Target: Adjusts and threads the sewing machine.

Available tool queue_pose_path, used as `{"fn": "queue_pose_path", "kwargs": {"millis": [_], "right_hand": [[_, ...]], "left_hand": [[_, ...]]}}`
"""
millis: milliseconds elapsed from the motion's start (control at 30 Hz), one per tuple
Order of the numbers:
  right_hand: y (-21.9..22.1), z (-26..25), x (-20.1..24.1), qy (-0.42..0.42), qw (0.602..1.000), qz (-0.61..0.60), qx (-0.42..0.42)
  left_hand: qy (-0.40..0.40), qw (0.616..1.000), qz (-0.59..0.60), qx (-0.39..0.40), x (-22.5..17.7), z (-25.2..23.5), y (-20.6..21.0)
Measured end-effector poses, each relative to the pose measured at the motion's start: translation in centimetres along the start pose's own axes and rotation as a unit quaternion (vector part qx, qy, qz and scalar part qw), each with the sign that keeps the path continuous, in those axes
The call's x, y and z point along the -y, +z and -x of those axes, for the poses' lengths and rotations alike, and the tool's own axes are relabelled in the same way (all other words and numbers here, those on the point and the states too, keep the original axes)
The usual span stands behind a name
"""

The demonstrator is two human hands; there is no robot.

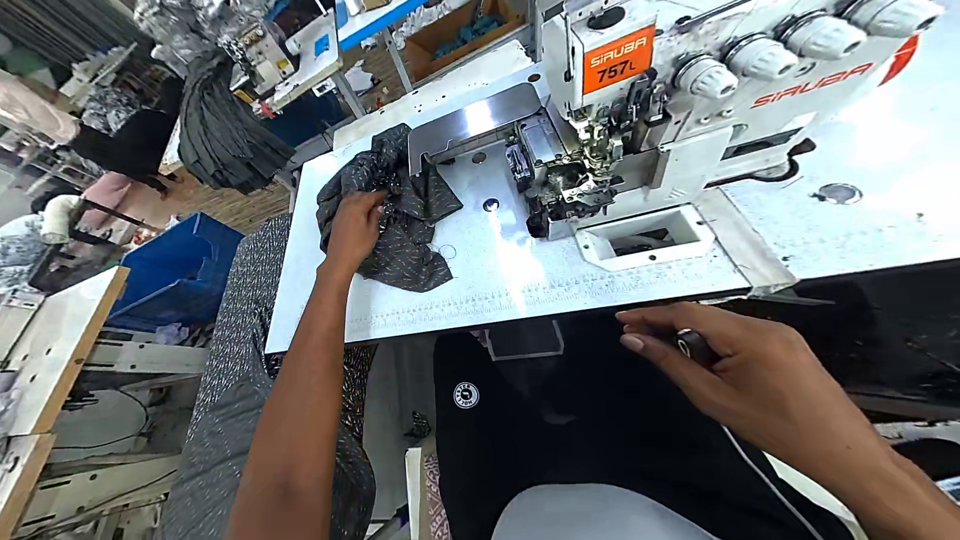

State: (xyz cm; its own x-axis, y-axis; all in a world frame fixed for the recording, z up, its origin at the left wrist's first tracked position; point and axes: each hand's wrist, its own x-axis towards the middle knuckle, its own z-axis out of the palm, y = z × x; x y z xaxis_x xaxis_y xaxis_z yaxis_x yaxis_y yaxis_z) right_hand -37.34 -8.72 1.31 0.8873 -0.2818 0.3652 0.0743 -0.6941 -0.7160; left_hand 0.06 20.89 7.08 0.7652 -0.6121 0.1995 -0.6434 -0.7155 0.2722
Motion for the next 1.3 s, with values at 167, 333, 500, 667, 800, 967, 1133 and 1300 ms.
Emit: {"fn": "queue_pose_path", "kwargs": {"millis": [167,333,500,667,800,967,1133,1300], "right_hand": [[-1.2,1.1,-0.6,0.008,1.0,0.022,-0.009],[-1.8,2.7,-1.9,0.033,0.999,0.02,-0.016],[-1.0,0.9,-1.0,0.011,1.0,0.014,-0.017],[0.8,-4.6,3.0,-0.066,0.997,-0.027,-0.033],[3.0,-10.3,6.0,-0.036,0.984,-0.17,0.03],[5.5,-14.8,8.5,0.071,0.896,-0.4,0.18],[6.5,-14.7,10.1,0.061,0.894,-0.407,0.177],[7.4,-15.0,8.9,0.027,0.936,-0.328,0.122]], "left_hand": [[-0.087,0.98,-0.127,0.124,-1.8,-3.0,0.6],[-0.133,0.988,0.004,0.077,-1.2,-1.7,-0.5],[-0.201,0.871,0.448,0.02,-4.1,2.6,-3.7],[-0.132,0.876,0.463,0.041,-7.8,5.7,-5.8],[-0.08,0.897,0.431,0.048,-10.9,6.9,-7.0],[-0.037,0.923,0.381,0.048,-12.2,6.9,-7.2],[-0.03,0.95,0.309,0.035,-12.1,6.9,-6.5],[-0.011,0.962,0.271,0.034,-12.4,6.8,-5.9]]}}
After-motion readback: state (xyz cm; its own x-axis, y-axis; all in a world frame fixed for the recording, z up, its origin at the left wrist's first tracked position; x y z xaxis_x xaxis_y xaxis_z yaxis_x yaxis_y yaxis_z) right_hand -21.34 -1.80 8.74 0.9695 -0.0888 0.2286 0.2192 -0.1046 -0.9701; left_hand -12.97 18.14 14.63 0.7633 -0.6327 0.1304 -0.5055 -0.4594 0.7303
